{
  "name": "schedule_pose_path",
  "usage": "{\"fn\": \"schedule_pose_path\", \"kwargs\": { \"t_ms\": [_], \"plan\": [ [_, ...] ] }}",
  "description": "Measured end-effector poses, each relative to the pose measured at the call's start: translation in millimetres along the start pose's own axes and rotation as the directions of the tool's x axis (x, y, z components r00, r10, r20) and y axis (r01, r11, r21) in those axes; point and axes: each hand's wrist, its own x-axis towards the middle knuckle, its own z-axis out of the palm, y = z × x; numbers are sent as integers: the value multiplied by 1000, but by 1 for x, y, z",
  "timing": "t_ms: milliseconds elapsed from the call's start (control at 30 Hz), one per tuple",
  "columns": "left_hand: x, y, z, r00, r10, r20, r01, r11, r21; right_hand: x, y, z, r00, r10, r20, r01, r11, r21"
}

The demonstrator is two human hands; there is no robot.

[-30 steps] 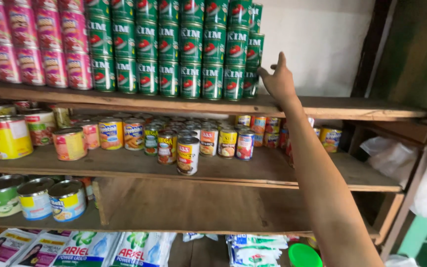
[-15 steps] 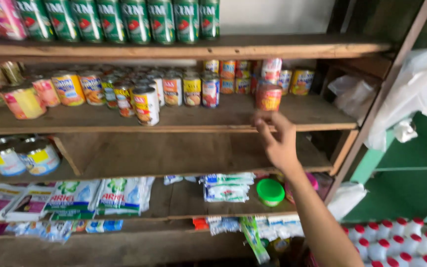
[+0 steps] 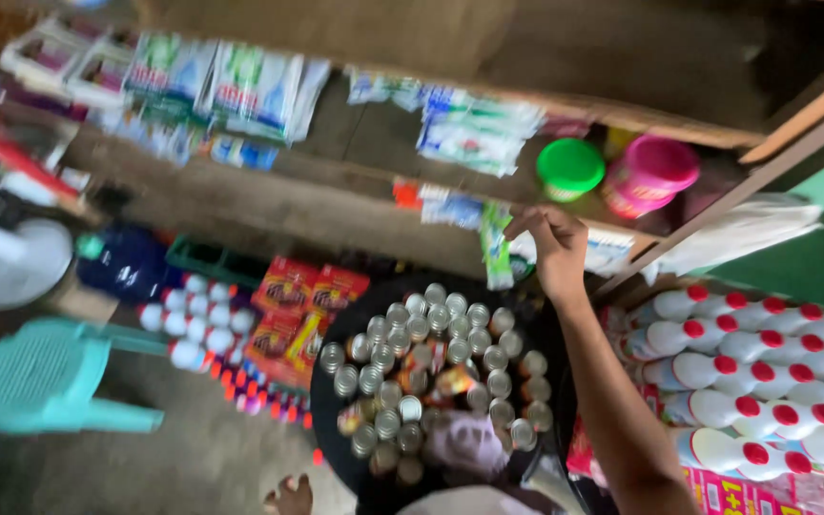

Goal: Wiping canned goods with a cloth and arranging them neatly on wooden shelves in a grocery store.

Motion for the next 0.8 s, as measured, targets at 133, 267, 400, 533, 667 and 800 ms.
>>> {"fn": "schedule_pose_path", "kwargs": {
  "t_ms": [133,267,400,533,667,800],
  "plan": [
    [-76,-37,27,990,-130,48,127,990,62,-72,60,1,955,227,191,-206,971,-125],
    [-171,-56,49,906,108,409,-305,837,454,-175,99,6,872,261,414,-93,918,-385],
    [-260,-52,72,910,186,371,-195,981,-12,-261,132,0,689,289,665,13,912,-409],
    [-322,-47,81,933,-117,341,201,954,-222,-321,172,-7,509,340,791,272,808,-522],
    [-382,-77,71,894,-306,328,401,872,-279,-346,162,7,407,551,728,261,694,-671],
    [-429,-89,68,987,-17,161,-14,981,192,-353,157,27,314,606,731,437,591,-678]
  ]
}}
